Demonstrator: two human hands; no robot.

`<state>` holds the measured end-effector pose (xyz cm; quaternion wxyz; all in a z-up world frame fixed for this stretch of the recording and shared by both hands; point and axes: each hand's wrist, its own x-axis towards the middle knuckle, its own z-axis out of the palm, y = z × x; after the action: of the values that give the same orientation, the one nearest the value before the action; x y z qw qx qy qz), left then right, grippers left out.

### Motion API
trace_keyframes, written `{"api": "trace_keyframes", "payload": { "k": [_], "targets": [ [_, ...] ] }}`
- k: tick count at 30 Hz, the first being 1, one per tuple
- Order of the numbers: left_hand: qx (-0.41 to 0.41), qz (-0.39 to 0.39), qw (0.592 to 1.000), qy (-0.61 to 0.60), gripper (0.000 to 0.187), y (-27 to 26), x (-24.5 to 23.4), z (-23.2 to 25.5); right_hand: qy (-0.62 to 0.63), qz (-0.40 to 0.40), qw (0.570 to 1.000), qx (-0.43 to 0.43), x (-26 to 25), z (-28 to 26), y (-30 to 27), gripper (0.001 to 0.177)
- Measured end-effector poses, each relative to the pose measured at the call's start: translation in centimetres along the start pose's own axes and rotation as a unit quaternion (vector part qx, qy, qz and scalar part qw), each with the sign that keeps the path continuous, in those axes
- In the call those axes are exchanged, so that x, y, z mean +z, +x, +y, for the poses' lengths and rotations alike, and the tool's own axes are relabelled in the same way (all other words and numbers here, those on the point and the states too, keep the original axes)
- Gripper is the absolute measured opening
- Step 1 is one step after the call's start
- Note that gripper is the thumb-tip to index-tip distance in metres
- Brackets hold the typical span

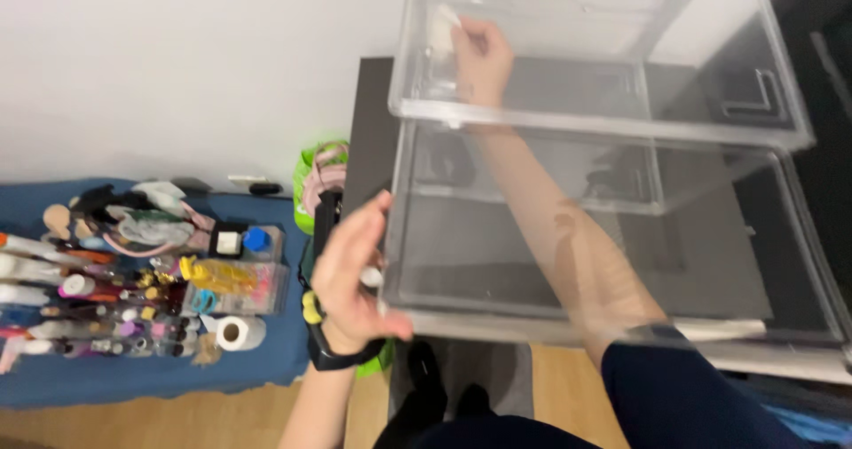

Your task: The person cleans a clear plastic storage container by spraying liquid from a small bottle onto a white wipe and wiping the exterior and interior surfaces. The person repeatedly sprays and wipes different sections of the container, including the front, sides, and inside, while standing in a room with a table of cosmetics and a drawer unit.

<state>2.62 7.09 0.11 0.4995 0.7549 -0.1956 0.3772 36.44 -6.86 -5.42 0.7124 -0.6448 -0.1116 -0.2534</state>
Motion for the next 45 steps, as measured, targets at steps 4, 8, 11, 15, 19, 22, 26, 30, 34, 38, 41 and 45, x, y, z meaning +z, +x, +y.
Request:
{"api": "trace_keyframes", "payload": {
  "k": [4,8,11,15,19,22,26,30,34,38,41,45],
  "targets": [
    [0.021,-0.023,1.000,0.007,0.116,0.9,0.0,-1.2,0.101,-0.020,0.994,-0.035,4.3,-0.1,1.2,0.010],
    [0.046,-0.016,0.999,0.014,0.117,1.3,0.2,-1.7,0.056,-0.043,0.996,-0.056,3.3,-1.9,-2.1,0.013],
    [0.049,-0.014,0.999,0.002,0.115,1.7,0.3,-1.9,0.047,-0.103,0.975,-0.190,1.3,-3.9,-5.6,0.014],
    [0.025,-0.007,1.000,-0.009,0.104,1.9,0.4,-1.6,-0.026,-0.130,0.990,-0.046,0.0,-5.2,-6.5,0.014],
    [-0.007,-0.014,0.999,0.046,0.076,2.0,0.0,-1.5,0.007,-0.077,0.992,-0.102,2.8,-3.7,-0.7,0.017],
    [0.036,0.002,0.998,0.042,0.082,2.2,0.0,-1.7,0.051,-0.045,0.995,-0.067,4.5,-2.3,3.9,0.019],
    [0.034,0.011,0.998,0.044,0.078,1.8,0.3,-1.7,0.137,-0.027,0.990,-0.004,6.3,-0.9,7.4,0.019],
    [-0.016,0.012,0.998,0.057,0.066,0.8,0.5,-1.6,0.092,-0.013,0.996,-0.004,6.9,1.0,7.7,0.019],
    [0.023,0.013,0.998,0.060,0.067,0.2,0.5,-1.7,0.030,-0.011,0.999,-0.029,6.5,4.9,6.6,0.022],
    [0.030,0.018,0.998,0.048,0.075,-0.1,0.8,-1.5,-0.026,-0.024,0.999,0.028,5.6,10.3,4.8,0.018],
    [0.033,-0.001,0.998,0.055,0.092,-0.1,0.5,-1.6,-0.098,-0.050,0.990,0.087,4.9,13.3,3.5,0.023],
    [0.044,0.006,0.999,0.022,0.111,0.0,0.5,-1.8,0.059,-0.094,0.976,0.186,4.6,12.1,3.6,0.025]
  ]
}}
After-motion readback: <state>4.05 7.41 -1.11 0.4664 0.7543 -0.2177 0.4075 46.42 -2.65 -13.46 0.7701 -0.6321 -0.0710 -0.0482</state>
